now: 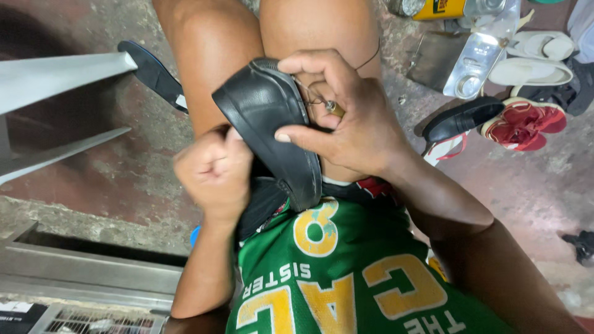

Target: The person stitches a black shoe with a needle and thread by hand, using the lap as a workspace.

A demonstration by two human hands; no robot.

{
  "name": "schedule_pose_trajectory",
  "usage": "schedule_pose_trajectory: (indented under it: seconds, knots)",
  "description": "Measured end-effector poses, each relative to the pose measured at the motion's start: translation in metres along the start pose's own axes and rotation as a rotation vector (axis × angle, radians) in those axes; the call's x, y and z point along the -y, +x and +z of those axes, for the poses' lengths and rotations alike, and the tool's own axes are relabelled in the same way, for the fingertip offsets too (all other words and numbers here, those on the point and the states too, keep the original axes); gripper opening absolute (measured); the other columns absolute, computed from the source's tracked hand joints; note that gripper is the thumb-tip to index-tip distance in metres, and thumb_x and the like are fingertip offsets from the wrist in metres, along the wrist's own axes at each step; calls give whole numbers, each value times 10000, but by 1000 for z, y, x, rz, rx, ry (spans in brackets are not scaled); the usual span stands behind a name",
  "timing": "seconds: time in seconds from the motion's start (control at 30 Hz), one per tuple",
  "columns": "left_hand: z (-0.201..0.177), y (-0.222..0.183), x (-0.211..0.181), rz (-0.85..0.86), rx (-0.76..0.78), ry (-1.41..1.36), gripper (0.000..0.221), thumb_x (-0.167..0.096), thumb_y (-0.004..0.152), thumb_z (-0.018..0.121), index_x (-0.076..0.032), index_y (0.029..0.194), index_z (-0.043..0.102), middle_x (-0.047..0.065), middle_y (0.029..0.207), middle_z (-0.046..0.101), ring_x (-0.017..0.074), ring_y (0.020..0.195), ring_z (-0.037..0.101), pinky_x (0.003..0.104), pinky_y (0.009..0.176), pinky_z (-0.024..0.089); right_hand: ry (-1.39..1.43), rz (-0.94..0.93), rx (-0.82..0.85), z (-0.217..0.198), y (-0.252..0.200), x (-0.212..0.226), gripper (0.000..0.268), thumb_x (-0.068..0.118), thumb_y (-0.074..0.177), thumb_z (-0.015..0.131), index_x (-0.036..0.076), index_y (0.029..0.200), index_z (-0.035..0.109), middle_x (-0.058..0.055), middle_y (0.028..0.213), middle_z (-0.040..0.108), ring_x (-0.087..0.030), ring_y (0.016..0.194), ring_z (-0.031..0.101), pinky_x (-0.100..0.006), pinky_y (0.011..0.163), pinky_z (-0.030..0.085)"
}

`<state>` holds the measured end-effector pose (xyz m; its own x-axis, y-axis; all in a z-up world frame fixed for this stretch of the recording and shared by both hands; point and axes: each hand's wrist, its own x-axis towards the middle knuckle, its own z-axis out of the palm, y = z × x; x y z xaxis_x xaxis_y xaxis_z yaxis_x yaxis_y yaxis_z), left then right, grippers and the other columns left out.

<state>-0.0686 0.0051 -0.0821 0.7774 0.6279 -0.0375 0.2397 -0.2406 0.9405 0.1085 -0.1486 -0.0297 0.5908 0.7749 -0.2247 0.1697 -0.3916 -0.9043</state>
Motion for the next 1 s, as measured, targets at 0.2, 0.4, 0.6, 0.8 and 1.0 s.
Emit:
schedule_pose_trajectory:
  seconds: [0.2,0.4,0.6,0.8,1.0]
  knots:
    - [-53,-1,46,-249,-222,-80,539,-75,1082,686,-111,686,322,-62,673,366,24,606,296,229,545,211,149,42,24,2,6,1,684,79,845,913,72,1391,502,24,1073,711,-10,633,378,-177,573,365]
    - [-43,2,20,102,-195,228,109,17,1032,672,-11,1013,568,85,981,556,162,891,542,245,805,447,-40,19,36,-3,-1,5,737,99,808,917,61,1397,474,-10,619,459,-46,556,383,-231,544,336]
    - [7,14,-26,202,49,192,216,37,983,661,4,1196,665,142,1092,680,189,875,655,274,767,529,-283,-109,51,-23,-21,0,996,298,900,905,53,1616,257,0,739,539,-89,624,554,-240,580,472]
    - [15,27,-32,98,156,152,135,-21,965,675,18,1087,719,131,927,672,150,710,591,282,657,464,-589,-380,77,-55,-30,4,934,373,829,852,132,1565,330,-157,1224,677,-231,931,730,-338,764,586]
    - [19,26,-28,212,57,80,74,-37,977,661,3,1034,684,125,1006,639,182,891,623,270,803,500,-323,-405,-43,-24,-7,-3,667,402,926,796,43,1379,462,-130,1283,632,-254,1019,694,-366,842,577]
